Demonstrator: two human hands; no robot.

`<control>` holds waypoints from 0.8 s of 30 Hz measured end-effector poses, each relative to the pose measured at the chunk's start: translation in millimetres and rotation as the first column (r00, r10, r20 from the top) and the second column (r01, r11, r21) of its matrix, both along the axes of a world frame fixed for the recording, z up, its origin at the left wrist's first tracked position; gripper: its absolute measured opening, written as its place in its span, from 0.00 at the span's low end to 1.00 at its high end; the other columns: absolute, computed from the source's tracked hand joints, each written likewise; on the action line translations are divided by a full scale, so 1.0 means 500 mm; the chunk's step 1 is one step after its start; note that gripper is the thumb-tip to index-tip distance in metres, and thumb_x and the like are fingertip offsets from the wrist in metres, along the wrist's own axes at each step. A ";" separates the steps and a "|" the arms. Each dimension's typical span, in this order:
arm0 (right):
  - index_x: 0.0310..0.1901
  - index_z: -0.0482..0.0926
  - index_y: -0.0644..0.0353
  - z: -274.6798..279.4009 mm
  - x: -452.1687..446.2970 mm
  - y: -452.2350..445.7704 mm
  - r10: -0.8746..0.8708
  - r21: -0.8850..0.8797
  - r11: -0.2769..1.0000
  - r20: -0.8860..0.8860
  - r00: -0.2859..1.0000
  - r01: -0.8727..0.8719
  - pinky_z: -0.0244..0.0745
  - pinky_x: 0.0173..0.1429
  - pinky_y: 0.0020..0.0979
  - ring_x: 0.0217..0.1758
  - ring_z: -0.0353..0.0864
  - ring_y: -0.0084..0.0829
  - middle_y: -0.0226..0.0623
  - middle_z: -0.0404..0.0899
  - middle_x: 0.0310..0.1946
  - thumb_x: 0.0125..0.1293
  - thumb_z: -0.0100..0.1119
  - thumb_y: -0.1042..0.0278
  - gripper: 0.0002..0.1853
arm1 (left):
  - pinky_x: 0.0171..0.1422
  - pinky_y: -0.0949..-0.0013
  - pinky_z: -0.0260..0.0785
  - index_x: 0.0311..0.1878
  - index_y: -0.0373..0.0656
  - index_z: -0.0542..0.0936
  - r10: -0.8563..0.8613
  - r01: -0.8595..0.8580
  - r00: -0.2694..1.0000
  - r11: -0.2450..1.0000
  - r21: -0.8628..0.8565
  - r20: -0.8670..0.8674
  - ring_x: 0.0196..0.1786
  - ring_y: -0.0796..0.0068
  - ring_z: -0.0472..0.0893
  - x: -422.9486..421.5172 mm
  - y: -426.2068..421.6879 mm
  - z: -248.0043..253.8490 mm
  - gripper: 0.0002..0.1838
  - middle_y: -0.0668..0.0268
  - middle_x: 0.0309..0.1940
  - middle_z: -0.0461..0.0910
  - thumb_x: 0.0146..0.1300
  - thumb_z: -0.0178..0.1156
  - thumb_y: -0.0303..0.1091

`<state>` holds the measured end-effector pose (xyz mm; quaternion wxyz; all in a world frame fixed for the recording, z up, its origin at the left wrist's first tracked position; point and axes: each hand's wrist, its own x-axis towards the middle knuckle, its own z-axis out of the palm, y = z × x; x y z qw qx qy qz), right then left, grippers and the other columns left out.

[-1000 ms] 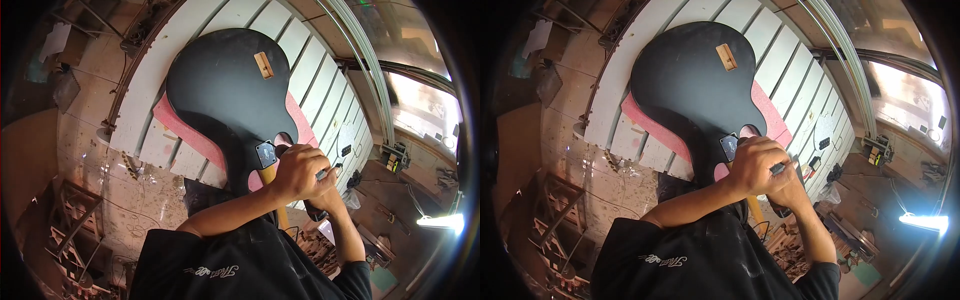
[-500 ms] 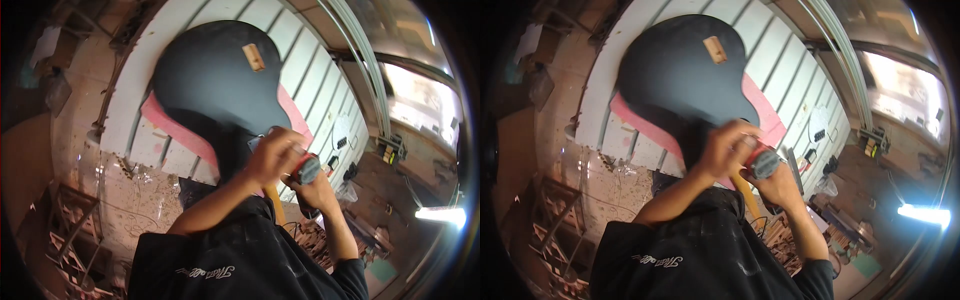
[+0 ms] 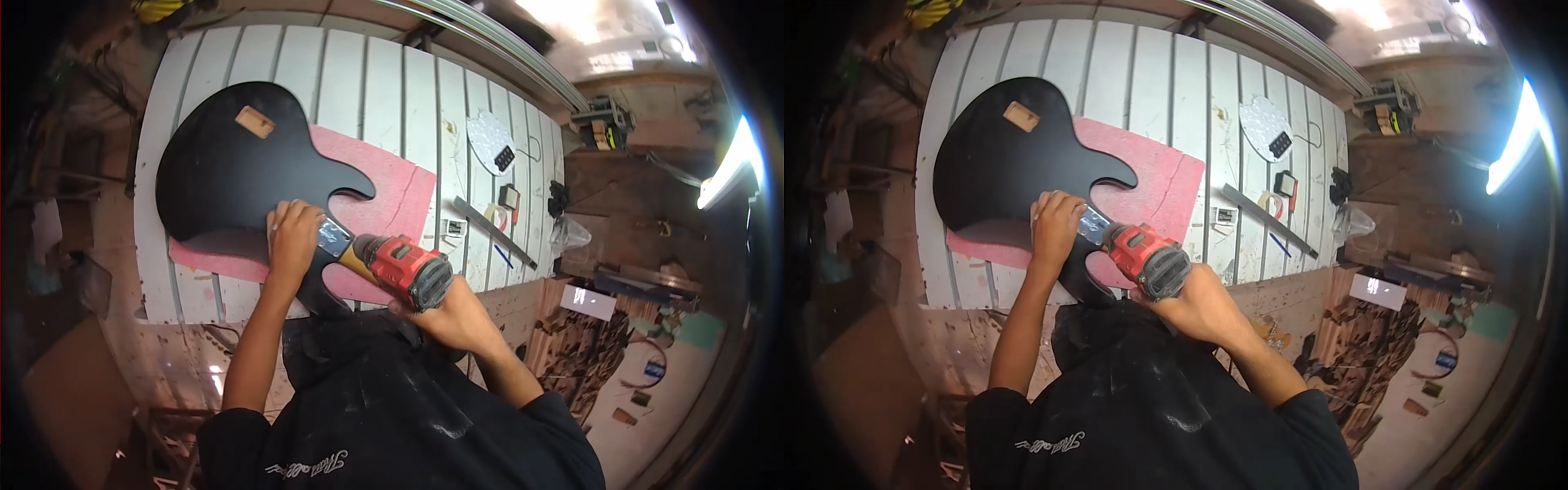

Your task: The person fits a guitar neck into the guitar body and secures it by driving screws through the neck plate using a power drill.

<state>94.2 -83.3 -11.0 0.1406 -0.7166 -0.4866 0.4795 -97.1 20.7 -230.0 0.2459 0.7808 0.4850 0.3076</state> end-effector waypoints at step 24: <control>0.55 0.82 0.66 -0.109 0.349 -0.368 -0.604 0.080 0.762 -0.270 0.750 0.643 0.79 0.54 0.35 0.44 0.82 0.27 0.36 0.87 0.44 0.63 0.73 0.71 0.20 | 0.55 0.52 0.69 0.39 0.43 0.87 -0.108 0.113 0.988 0.993 0.037 -0.114 0.46 0.54 0.80 0.402 -0.133 -0.051 0.05 0.60 0.38 0.83 0.61 0.68 0.31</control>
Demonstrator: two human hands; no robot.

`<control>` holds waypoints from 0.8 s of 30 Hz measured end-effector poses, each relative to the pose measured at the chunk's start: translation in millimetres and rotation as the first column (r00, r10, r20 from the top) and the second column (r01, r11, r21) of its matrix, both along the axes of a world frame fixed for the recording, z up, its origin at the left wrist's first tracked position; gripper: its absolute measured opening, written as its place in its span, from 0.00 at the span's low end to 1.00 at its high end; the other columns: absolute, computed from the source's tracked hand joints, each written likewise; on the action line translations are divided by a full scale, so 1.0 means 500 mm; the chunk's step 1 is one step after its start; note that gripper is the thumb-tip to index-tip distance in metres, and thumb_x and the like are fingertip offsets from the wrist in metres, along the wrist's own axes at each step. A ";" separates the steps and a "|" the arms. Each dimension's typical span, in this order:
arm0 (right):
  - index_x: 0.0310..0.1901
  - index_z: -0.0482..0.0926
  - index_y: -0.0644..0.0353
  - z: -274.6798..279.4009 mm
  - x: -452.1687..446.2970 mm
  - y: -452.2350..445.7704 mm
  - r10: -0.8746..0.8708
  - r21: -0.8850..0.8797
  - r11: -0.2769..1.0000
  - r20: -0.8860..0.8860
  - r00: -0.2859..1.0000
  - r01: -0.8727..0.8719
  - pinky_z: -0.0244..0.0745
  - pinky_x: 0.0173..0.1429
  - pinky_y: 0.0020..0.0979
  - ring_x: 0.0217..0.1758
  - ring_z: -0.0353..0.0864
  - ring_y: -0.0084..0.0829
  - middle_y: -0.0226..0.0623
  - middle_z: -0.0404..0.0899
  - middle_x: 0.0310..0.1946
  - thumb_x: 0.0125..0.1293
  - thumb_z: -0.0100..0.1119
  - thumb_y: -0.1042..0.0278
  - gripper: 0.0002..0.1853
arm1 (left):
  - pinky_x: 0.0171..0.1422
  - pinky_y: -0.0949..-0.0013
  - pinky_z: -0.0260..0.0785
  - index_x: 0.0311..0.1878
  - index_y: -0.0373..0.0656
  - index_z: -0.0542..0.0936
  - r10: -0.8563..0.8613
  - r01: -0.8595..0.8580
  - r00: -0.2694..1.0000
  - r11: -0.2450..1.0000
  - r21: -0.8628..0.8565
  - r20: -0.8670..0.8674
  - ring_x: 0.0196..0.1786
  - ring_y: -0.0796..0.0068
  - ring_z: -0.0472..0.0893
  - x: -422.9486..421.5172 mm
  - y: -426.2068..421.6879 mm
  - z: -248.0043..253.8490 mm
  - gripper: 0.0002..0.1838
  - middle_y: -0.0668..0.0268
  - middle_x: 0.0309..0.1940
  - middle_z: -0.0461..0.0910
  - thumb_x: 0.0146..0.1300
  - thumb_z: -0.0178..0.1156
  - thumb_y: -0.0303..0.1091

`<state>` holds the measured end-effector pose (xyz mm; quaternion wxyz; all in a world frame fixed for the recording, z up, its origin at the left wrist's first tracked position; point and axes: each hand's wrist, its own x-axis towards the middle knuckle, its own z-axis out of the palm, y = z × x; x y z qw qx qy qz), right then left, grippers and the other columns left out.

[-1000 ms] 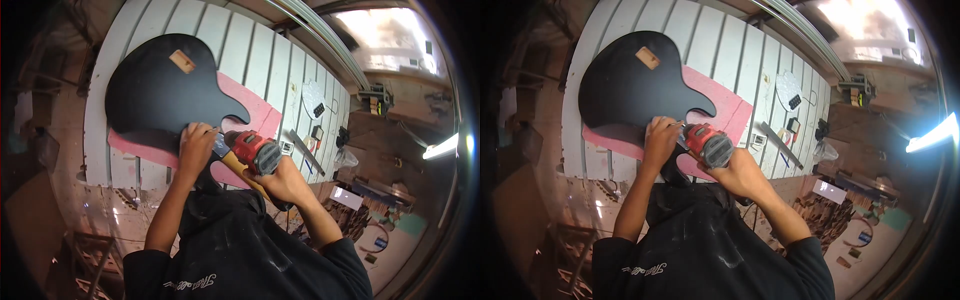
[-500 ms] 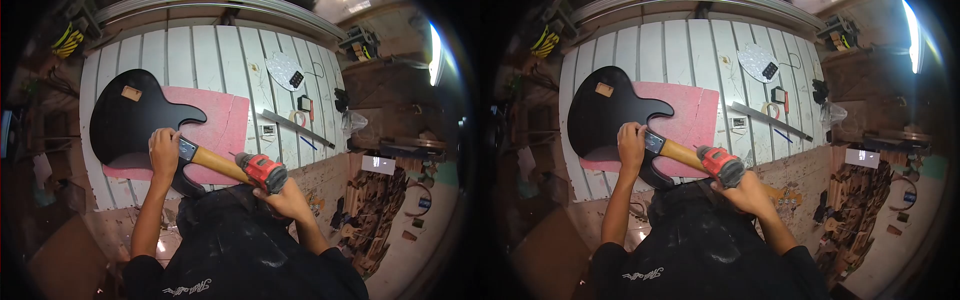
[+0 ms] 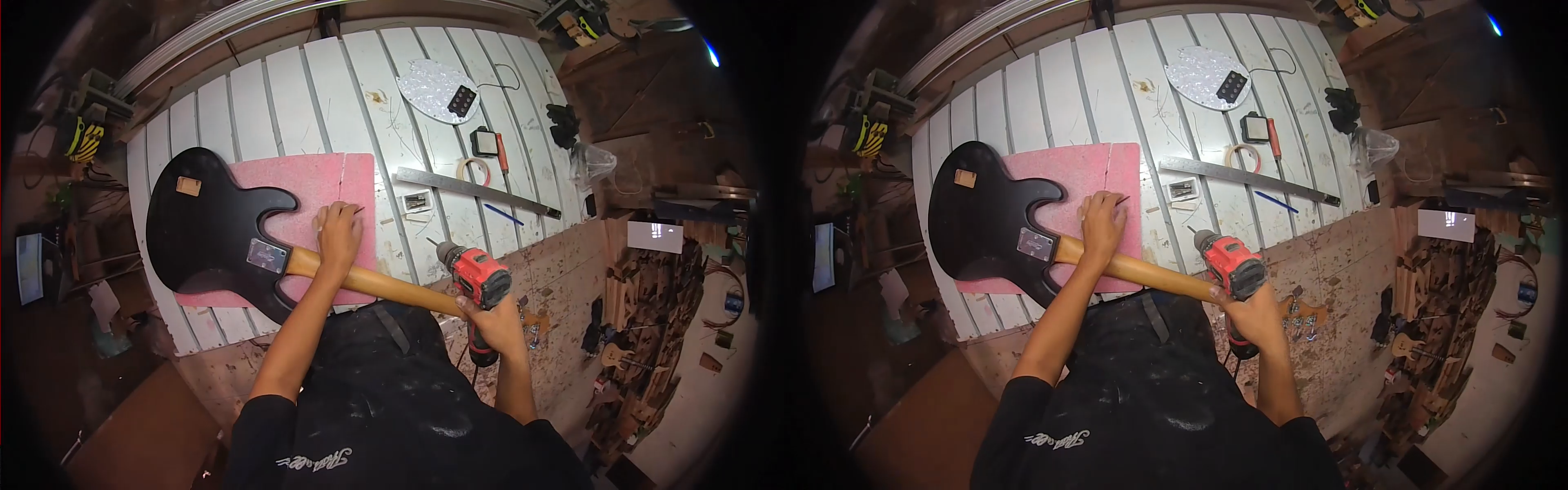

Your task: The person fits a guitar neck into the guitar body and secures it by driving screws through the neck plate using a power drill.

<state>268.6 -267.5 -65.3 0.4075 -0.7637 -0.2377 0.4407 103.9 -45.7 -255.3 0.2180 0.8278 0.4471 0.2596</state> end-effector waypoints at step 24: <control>0.52 0.85 0.64 -0.055 0.108 -0.068 -0.067 -0.057 0.996 -0.018 0.998 0.066 0.78 0.51 0.35 0.41 0.83 0.26 0.38 0.88 0.39 0.64 0.73 0.65 0.18 | 0.54 0.52 0.72 0.33 0.43 0.85 -0.230 0.254 0.904 0.967 0.020 -0.360 0.50 0.58 0.81 0.242 -0.016 -0.009 0.05 0.62 0.40 0.83 0.62 0.61 0.29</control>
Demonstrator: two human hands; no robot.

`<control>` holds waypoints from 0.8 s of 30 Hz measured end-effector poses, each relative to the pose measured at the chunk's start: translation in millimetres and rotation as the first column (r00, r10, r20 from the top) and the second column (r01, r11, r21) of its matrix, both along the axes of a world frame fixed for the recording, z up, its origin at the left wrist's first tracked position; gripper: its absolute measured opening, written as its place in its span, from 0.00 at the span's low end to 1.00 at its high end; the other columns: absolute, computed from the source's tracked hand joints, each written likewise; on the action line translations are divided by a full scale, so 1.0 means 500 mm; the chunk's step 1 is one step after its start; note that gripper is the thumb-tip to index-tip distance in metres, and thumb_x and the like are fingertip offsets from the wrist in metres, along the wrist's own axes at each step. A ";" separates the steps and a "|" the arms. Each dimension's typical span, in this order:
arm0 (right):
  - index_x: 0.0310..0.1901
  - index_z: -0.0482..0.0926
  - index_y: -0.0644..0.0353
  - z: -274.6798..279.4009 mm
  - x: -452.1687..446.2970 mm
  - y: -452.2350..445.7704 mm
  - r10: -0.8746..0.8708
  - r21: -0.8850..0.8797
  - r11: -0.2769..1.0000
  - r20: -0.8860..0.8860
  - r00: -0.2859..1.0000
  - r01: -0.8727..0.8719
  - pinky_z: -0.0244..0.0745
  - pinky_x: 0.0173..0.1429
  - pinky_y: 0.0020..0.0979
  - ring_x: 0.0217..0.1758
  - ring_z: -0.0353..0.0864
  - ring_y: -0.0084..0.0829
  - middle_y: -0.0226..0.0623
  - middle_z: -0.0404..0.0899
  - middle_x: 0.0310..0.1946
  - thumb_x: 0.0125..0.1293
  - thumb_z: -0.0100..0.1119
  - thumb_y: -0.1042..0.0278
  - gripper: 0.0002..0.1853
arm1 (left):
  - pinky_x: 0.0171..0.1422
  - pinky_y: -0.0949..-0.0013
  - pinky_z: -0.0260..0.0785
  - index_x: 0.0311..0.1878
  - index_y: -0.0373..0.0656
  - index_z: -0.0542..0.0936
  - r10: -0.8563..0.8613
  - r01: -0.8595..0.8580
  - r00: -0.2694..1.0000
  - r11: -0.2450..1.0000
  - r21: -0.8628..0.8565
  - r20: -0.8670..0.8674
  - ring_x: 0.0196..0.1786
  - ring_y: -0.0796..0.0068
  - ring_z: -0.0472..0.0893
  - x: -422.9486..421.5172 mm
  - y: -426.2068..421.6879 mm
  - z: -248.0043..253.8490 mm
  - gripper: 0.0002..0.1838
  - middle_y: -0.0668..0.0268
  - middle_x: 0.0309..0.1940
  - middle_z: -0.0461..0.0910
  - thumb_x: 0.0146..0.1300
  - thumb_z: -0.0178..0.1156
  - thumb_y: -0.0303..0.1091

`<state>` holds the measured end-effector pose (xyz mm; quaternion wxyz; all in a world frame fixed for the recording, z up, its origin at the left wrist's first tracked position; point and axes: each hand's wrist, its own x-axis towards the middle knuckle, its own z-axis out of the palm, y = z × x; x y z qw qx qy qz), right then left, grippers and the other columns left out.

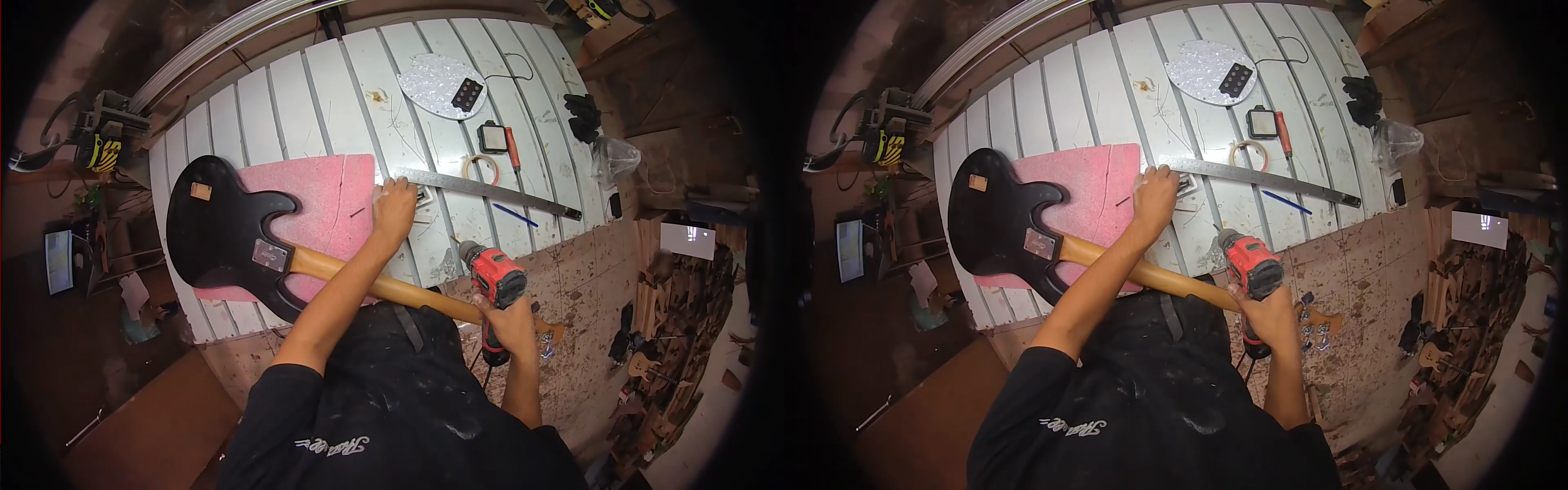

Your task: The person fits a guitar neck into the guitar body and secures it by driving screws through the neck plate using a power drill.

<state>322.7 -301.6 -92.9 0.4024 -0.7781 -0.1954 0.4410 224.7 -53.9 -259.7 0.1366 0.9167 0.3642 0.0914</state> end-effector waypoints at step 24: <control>0.57 0.82 0.65 -0.010 -0.045 0.028 0.038 0.208 0.977 0.006 0.999 -0.038 0.79 0.47 0.31 0.40 0.81 0.23 0.36 0.86 0.43 0.66 0.70 0.71 0.19 | 0.54 0.51 0.76 0.32 0.43 0.88 -0.042 0.063 0.997 0.935 -0.348 0.067 0.48 0.52 0.83 0.025 -0.011 -0.015 0.05 0.56 0.39 0.85 0.53 0.66 0.31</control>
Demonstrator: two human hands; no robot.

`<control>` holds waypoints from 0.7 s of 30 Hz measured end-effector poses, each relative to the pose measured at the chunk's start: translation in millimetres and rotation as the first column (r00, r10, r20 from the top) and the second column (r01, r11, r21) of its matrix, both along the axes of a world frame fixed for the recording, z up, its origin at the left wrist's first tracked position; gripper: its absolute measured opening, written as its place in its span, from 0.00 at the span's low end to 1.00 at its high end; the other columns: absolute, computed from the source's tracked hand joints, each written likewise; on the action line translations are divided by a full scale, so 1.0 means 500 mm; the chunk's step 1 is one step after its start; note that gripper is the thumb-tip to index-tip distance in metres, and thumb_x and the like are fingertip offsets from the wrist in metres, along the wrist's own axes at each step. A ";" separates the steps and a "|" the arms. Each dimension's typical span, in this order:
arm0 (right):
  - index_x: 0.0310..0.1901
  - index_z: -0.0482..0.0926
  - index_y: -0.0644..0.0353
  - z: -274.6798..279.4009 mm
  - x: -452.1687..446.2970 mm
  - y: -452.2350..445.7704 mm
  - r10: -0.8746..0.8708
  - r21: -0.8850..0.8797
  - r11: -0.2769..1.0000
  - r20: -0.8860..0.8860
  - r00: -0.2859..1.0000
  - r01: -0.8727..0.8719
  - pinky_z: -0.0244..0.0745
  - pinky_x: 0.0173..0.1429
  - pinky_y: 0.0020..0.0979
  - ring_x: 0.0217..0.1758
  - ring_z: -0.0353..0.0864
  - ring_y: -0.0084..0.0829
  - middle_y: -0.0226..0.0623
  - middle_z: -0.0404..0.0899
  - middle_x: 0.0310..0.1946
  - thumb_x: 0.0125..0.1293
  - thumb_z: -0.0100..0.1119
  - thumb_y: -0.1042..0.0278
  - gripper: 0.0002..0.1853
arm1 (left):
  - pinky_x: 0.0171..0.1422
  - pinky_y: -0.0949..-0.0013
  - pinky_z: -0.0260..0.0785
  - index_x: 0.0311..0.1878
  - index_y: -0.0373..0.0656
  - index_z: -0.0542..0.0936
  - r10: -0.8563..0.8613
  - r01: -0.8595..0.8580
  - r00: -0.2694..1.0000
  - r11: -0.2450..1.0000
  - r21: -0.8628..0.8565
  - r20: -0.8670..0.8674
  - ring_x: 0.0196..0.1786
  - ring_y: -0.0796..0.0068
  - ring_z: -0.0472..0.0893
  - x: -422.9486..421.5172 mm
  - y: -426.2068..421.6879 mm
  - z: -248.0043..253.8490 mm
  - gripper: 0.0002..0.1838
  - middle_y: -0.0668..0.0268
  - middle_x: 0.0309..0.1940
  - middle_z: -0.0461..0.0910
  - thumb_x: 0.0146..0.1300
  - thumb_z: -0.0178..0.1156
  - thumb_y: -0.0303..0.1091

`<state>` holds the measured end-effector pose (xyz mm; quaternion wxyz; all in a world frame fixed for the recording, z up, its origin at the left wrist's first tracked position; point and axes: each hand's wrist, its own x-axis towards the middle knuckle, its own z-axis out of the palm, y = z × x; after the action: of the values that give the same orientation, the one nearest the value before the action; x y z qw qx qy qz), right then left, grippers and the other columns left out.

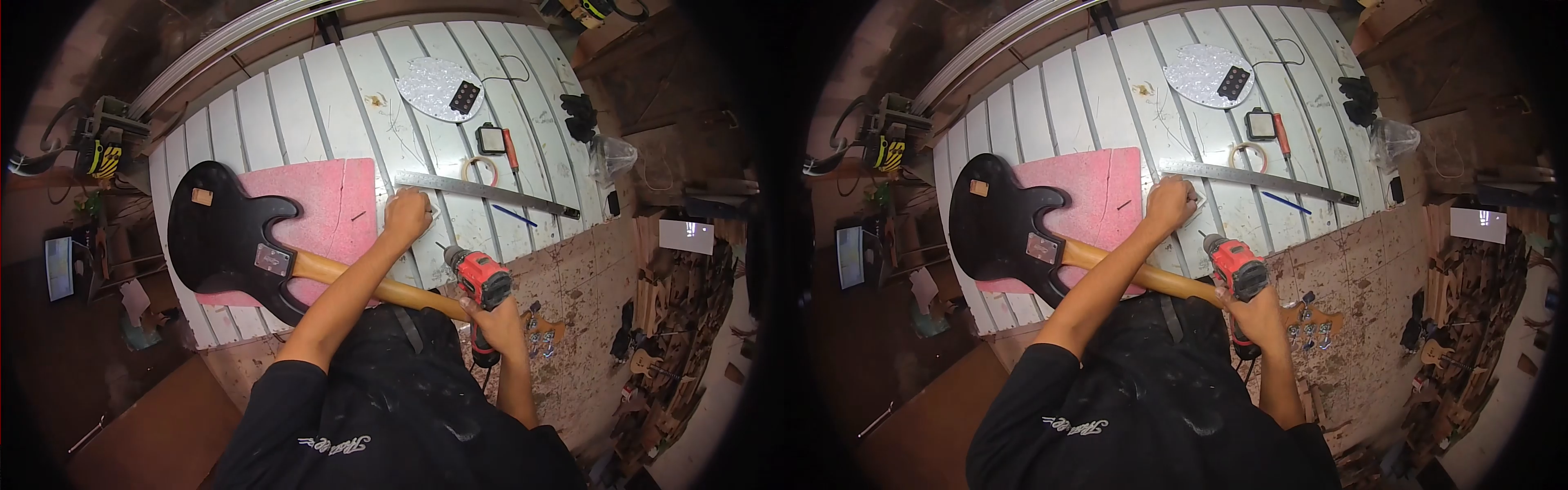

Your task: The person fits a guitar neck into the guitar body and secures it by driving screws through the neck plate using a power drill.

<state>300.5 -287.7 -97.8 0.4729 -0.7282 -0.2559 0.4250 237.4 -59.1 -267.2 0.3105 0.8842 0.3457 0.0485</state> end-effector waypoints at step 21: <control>0.49 0.83 0.66 -0.010 -0.008 0.025 0.013 -0.155 0.987 -0.198 0.980 -0.044 0.76 0.38 0.29 0.32 0.80 0.20 0.32 0.84 0.32 0.66 0.71 0.70 0.13 | 0.43 0.67 0.74 0.47 0.34 0.89 0.630 -0.611 0.705 0.773 -0.174 0.326 0.37 0.68 0.84 -0.279 0.039 -0.018 0.11 0.56 0.36 0.86 0.66 0.71 0.31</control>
<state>296.3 -275.4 -102.9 0.4303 -0.7143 -0.1840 0.5204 97.8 -39.8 -276.3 0.3578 0.6826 0.5596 0.3049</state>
